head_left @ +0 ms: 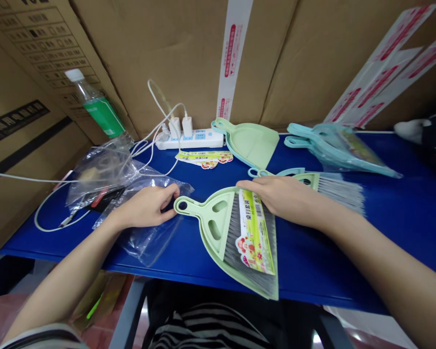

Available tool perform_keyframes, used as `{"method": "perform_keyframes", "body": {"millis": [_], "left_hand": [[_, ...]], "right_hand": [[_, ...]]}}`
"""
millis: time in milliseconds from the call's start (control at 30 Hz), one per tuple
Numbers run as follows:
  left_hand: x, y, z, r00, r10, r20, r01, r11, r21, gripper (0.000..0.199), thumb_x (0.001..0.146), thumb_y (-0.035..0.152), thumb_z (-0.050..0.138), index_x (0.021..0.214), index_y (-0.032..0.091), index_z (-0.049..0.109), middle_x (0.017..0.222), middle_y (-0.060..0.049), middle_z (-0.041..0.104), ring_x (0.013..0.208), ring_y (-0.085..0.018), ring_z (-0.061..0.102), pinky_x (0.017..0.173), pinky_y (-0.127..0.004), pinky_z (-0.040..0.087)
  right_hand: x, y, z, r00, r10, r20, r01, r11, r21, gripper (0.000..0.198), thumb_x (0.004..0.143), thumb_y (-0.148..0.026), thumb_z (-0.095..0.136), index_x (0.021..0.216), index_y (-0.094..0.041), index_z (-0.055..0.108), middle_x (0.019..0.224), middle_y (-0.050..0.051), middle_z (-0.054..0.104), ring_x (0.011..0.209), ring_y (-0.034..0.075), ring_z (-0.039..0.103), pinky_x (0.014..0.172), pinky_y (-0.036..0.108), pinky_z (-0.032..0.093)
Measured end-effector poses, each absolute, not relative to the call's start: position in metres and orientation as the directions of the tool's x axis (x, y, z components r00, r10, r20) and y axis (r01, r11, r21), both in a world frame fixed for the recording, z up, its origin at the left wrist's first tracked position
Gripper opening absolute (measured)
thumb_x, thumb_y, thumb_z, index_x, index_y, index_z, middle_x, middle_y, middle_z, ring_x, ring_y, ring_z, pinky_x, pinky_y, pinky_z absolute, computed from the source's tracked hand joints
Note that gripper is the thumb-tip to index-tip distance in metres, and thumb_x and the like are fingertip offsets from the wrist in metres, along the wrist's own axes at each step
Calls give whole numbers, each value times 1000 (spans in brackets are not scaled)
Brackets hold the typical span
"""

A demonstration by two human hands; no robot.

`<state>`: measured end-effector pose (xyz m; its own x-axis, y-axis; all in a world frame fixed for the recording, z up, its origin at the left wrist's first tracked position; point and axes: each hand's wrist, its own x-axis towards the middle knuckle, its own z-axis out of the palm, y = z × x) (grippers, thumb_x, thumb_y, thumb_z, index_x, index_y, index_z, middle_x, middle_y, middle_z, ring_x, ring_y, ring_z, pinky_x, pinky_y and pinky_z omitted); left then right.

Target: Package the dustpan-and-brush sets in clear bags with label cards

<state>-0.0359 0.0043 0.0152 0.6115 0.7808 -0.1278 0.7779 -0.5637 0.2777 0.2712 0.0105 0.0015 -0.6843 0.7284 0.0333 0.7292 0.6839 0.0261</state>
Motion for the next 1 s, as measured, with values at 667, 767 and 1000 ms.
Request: {"method": "perform_keyframes", "body": {"millis": [667,767,1000], "left_hand": [[-38,7,17,512,859,16,743,-453,493,6,88,21,34,93,22,38,61,8,41,54,-12,40,59,-25,34],[-37,6,16,538,843,20,658,-434,615,5,89,24,37,92,22,39,64,7,40,55,-10,38,59,-23,33],[-35,5,15,524,851,41,587,-395,707,6,89,27,41,89,21,41,67,6,40,55,-9,37,55,-22,33]], "right_hand": [[269,10,-1,-681,731,47,728,683,-58,51,80,-3,37,124,-22,56,93,5,74,83,20,68,65,29,44],[265,8,1,-657,753,28,748,656,-98,44,82,-4,38,119,-20,57,94,7,74,83,21,68,65,29,44],[255,1,-1,-632,774,-33,739,589,-326,29,87,-7,40,108,-20,54,91,6,72,77,19,68,66,27,46]]}}
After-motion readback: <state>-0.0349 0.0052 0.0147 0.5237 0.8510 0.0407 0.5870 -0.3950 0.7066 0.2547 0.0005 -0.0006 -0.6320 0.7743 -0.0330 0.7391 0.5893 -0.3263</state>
